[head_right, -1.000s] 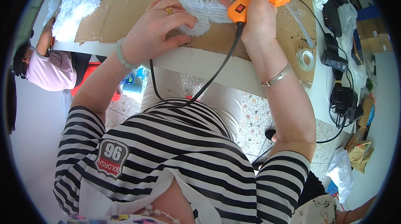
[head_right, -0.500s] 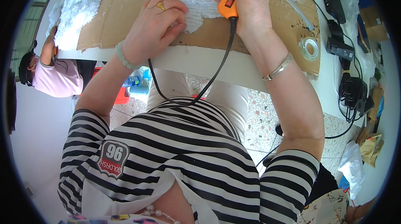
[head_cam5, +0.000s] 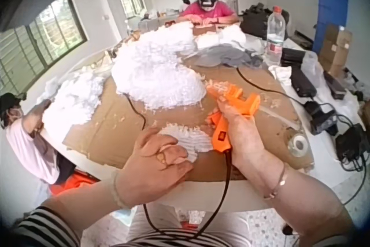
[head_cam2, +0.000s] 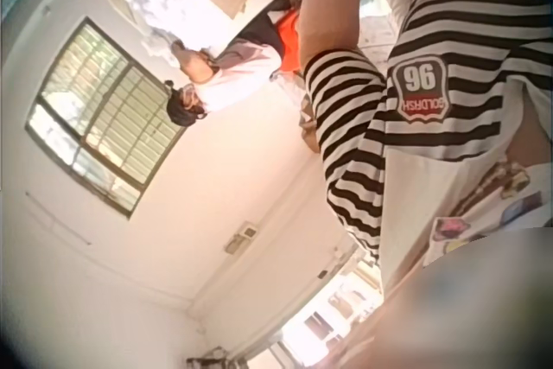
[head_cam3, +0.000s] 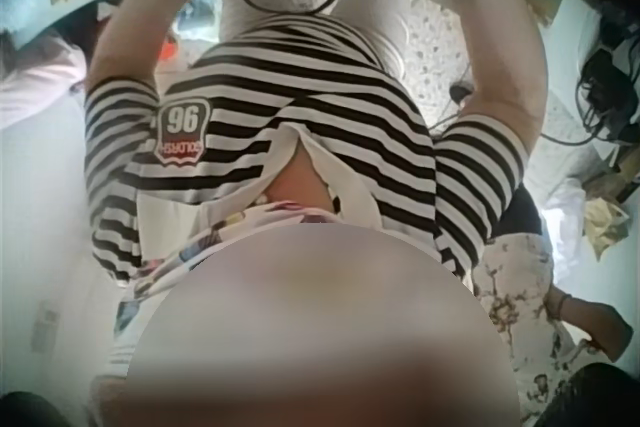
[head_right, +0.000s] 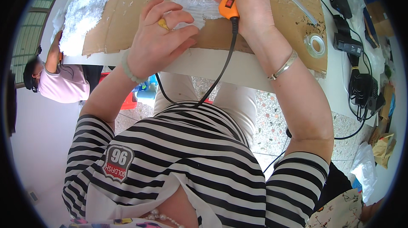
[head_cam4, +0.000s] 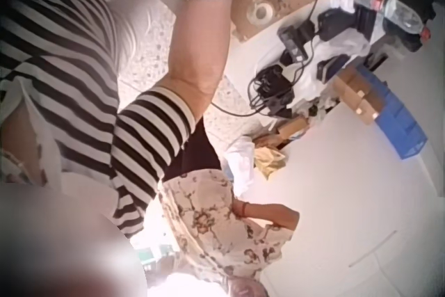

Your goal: Use a glue gun to attach fluffy white cotton-like material onto a large piece of cardboard to create a craft item.

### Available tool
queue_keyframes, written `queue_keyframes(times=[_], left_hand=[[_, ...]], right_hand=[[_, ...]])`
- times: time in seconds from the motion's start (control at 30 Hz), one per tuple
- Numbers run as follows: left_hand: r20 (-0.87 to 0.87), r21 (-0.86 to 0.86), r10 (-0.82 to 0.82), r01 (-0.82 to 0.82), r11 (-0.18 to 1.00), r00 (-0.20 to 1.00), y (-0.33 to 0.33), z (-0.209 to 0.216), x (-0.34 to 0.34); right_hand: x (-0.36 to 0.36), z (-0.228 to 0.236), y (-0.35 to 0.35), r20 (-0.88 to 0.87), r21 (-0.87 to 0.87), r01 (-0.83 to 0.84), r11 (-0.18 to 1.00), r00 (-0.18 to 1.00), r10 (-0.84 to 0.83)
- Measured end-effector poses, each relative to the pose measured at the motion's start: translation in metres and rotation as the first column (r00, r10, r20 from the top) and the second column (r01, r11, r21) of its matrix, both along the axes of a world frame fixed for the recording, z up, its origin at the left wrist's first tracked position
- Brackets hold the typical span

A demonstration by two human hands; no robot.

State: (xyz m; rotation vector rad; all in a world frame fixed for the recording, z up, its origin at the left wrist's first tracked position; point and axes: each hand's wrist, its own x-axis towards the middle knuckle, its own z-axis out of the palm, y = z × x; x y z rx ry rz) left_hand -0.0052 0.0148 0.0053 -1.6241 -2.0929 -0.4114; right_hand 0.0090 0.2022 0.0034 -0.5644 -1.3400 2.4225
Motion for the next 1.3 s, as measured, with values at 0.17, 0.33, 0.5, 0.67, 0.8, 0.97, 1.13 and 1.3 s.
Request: queue_keyframes(times=[0.17,0.33,0.5,0.67,0.8,0.97,1.13,1.3], left_hand=[[-0.107,-0.081,0.008,-0.016,0.997,0.994,0.007,-0.009,-0.009],[0.348,0.036,0.087,-0.106,0.994,0.933,0.006,-0.011,-0.023],[0.463,0.012,0.143,-0.168,0.986,0.875,0.005,-0.016,-0.027],[0.225,0.202,0.117,-0.164,0.965,0.967,0.009,-0.008,-0.021],[0.248,0.135,0.067,-0.103,0.986,0.966,0.004,-0.002,-0.016],[-0.031,0.046,0.048,-0.047,0.998,0.998,0.011,-0.005,-0.011],[-0.132,-0.045,0.053,-0.059,0.997,0.990,0.017,-0.006,-0.017],[0.335,0.027,0.112,-0.128,0.991,0.936,0.015,-0.009,-0.030]], right_hand=[[-0.002,-0.004,0.000,-0.010,-0.004,-0.002,1.000,1.000,0.002],[-0.004,-0.008,0.001,-0.021,-0.032,-0.009,0.999,1.000,0.008],[-0.003,-0.010,0.002,-0.070,-0.024,-0.024,0.999,0.997,0.022],[-0.001,-0.005,0.000,-0.067,-0.017,-0.022,1.000,0.998,0.021],[-0.001,-0.005,0.001,-0.045,-0.032,-0.016,0.999,0.999,0.015],[-0.001,-0.002,-0.001,-0.032,-0.036,-0.010,0.999,0.999,0.008],[0.000,-0.005,0.000,-0.072,-0.030,-0.043,0.999,0.997,0.040],[0.002,-0.004,0.000,-0.049,0.008,-0.058,0.998,0.997,0.058]])
